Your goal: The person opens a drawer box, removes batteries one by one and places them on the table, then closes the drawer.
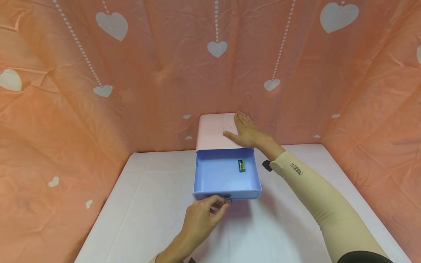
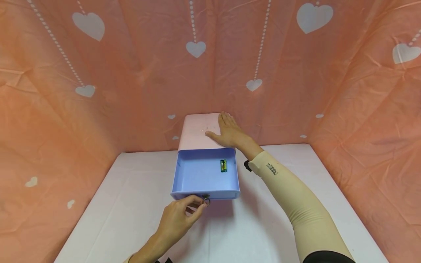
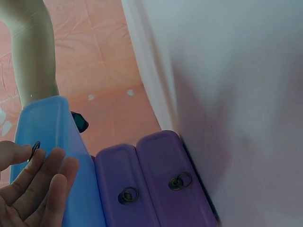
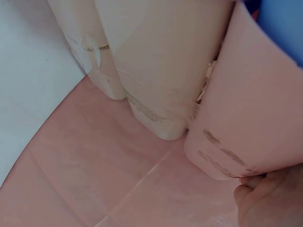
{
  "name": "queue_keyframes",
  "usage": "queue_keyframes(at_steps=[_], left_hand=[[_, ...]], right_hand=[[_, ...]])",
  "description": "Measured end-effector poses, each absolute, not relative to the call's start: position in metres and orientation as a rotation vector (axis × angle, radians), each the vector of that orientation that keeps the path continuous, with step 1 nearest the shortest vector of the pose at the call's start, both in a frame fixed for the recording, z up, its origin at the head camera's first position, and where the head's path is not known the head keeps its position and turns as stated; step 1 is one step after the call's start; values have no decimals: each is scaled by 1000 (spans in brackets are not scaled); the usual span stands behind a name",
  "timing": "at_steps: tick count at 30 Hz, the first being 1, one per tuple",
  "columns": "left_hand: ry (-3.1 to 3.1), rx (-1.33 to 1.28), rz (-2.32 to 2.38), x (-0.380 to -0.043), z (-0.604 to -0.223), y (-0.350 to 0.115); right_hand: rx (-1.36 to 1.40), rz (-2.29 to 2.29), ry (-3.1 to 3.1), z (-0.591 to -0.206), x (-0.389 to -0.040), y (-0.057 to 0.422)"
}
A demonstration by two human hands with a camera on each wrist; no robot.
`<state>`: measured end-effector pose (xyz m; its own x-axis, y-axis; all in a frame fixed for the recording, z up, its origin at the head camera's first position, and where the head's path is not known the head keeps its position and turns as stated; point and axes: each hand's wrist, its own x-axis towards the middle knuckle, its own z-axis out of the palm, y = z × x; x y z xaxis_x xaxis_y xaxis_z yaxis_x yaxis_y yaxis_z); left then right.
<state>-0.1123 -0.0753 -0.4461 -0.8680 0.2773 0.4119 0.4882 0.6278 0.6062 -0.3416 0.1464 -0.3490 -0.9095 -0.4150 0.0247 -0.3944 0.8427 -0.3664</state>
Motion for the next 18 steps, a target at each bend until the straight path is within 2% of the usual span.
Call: queue_keyframes(at_steps=[18], left_hand=[[-2643, -547, -919, -106, -435, -81]], right_hand=[[-631, -583, 2968, -350, -340, 145]])
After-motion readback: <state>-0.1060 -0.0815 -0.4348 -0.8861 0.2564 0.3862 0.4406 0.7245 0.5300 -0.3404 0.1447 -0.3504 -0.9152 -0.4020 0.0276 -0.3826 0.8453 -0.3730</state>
